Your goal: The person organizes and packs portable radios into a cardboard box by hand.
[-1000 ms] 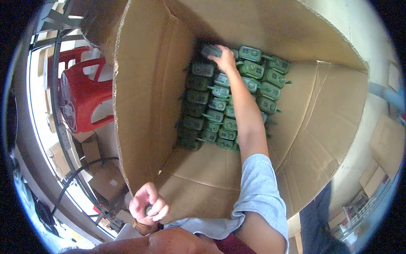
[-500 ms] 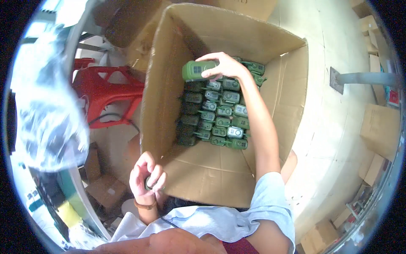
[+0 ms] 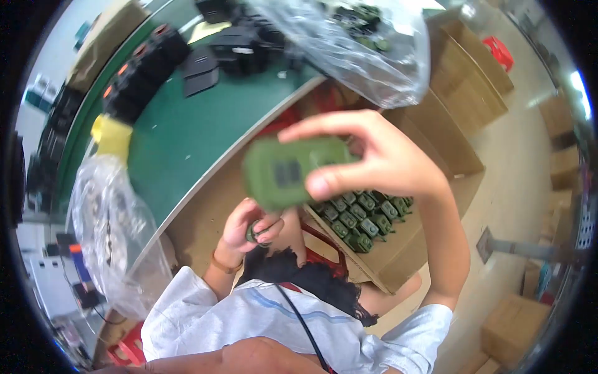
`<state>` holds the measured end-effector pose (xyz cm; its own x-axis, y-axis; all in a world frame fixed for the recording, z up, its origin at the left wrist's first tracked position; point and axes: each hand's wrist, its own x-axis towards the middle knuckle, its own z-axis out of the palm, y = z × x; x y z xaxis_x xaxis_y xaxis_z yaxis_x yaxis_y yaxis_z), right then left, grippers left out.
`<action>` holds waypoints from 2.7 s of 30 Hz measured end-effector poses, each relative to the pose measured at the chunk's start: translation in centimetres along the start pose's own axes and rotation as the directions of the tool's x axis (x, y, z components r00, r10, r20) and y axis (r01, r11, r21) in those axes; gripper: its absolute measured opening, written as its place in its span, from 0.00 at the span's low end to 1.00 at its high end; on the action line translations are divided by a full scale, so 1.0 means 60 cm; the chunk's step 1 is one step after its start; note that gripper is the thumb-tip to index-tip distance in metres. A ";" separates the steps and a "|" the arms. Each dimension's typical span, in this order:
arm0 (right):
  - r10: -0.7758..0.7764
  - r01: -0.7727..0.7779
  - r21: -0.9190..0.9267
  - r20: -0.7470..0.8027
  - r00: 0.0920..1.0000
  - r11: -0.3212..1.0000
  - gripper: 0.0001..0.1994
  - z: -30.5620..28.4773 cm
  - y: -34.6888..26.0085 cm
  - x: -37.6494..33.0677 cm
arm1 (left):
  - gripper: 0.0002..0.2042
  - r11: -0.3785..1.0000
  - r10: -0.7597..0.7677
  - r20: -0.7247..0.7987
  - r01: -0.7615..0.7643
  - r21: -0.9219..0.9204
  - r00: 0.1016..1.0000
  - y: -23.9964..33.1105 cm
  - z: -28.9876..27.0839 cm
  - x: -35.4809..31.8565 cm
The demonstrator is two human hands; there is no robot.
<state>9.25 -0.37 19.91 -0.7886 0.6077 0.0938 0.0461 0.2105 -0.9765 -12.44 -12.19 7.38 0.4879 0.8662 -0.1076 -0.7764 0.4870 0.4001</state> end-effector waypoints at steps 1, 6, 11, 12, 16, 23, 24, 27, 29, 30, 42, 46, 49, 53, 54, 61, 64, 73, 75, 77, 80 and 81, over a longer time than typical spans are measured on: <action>0.249 -0.241 0.125 -0.051 0.967 0.962 0.28 0.027 -0.027 0.032 | 0.12 0.999 0.026 0.076 -0.028 0.025 0.997 0.008 -0.005 -0.011; 0.229 -0.222 -0.204 0.012 0.973 0.954 0.29 0.070 -0.048 0.194 | 0.13 0.997 0.078 0.101 -0.080 0.014 0.992 0.024 0.000 -0.063; 0.286 -0.247 -0.358 0.059 0.956 0.900 0.26 0.095 -0.040 0.265 | 0.12 0.985 0.171 0.133 -0.169 -0.033 0.976 0.032 -0.002 -0.083; 0.268 -0.225 -0.371 0.066 0.961 0.901 0.25 0.098 -0.039 0.270 | 0.12 0.984 0.180 0.118 -0.177 -0.034 0.977 0.037 -0.001 -0.086; 0.079 -0.047 -0.647 0.021 0.997 0.761 0.26 0.107 -0.044 0.273 | 0.12 0.980 0.197 0.114 -0.196 -0.018 0.974 0.051 -0.012 -0.090; -0.483 0.249 -0.968 0.226 0.846 -0.018 0.30 0.166 -0.076 0.267 | 0.12 0.975 0.220 0.129 -0.222 0.002 0.967 0.049 -0.020 -0.089; -0.466 0.294 -0.954 0.237 0.853 0.054 0.29 0.171 -0.062 0.275 | 0.12 0.978 0.207 0.120 -0.209 0.005 0.971 0.047 -0.021 -0.089; -0.426 0.352 -0.922 0.257 0.867 0.161 0.28 0.170 -0.035 0.287 | 0.12 0.980 0.199 0.113 -0.200 -0.002 0.974 0.043 -0.023 -0.093; -0.383 0.323 -0.875 0.177 0.907 0.362 0.27 0.167 -0.025 0.289 | 0.12 0.980 0.198 0.116 -0.197 -0.013 0.973 0.043 -0.027 -0.096; -0.413 0.353 -0.864 0.192 0.890 0.360 0.26 0.168 -0.026 0.291 | 0.12 0.980 0.199 0.116 -0.199 -0.011 0.973 0.043 -0.030 -0.097; -0.356 0.277 -0.950 0.212 0.910 0.142 0.30 0.193 -0.041 0.298 | 0.12 0.977 0.214 0.083 -0.213 -0.020 0.973 0.062 -0.045 -0.101; -0.311 0.236 -0.971 0.234 0.921 -0.032 0.30 0.227 -0.052 0.301 | 0.12 0.977 0.215 0.073 -0.215 -0.020 0.974 0.064 -0.054 -0.106; -0.232 0.223 -0.973 0.232 0.945 -0.064 0.30 0.231 -0.048 0.315 | 0.12 0.974 0.224 0.057 -0.224 -0.013 0.973 0.067 -0.054 -0.112; -0.225 0.256 -0.952 0.216 0.950 0.165 0.33 0.231 -0.038 0.322 | 0.11 0.972 0.231 0.088 -0.226 -0.065 0.969 0.066 -0.065 -0.110; -0.246 0.265 -0.943 0.213 0.946 0.203 0.33 0.234 -0.040 0.324 | 0.11 0.973 0.231 0.090 -0.227 -0.044 0.969 0.067 -0.063 -0.110; -0.260 0.285 -0.933 0.225 0.939 0.220 0.33 0.230 -0.036 0.334 | 0.11 0.968 0.250 0.122 -0.246 -0.047 0.961 0.071 -0.063 -0.108; -0.254 0.342 -0.898 0.275 0.927 0.276 0.35 0.221 -0.043 0.339 | 0.10 0.965 0.261 0.128 -0.256 -0.055 0.957 0.070 -0.059 -0.108; -0.022 0.376 -0.753 0.433 0.901 0.541 0.30 0.173 -0.074 0.358 | 0.12 0.977 0.214 0.074 -0.213 -0.022 0.974 0.066 -0.055 -0.116; -0.055 0.398 -0.749 0.438 0.897 0.529 0.30 0.173 -0.073 0.357 | 0.12 0.978 0.207 0.079 -0.207 -0.013 0.975 0.063 -0.050 -0.116; -0.090 0.420 -0.746 0.441 0.893 0.516 0.29 0.173 -0.071 0.356 | 0.12 0.978 0.206 0.106 -0.209 0.012 0.973 0.065 -0.044 -0.113; -0.013 0.332 -0.764 0.391 0.921 0.553 0.33 0.172 -0.068 0.350 | 0.12 0.978 0.207 0.099 -0.209 0.015 0.973 0.067 -0.042 -0.111; -0.145 0.431 -0.790 0.411 0.900 0.436 0.35 0.171 -0.067 0.345 | 0.12 0.979 0.198 0.104 -0.202 0.025 0.975 0.068 -0.039 -0.111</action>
<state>-13.52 3.52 23.77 -0.9685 0.2014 0.1465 0.1642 0.9587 -0.2323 -19.79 -15.69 7.57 0.3634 0.9290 0.0694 -0.8486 0.2994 0.4363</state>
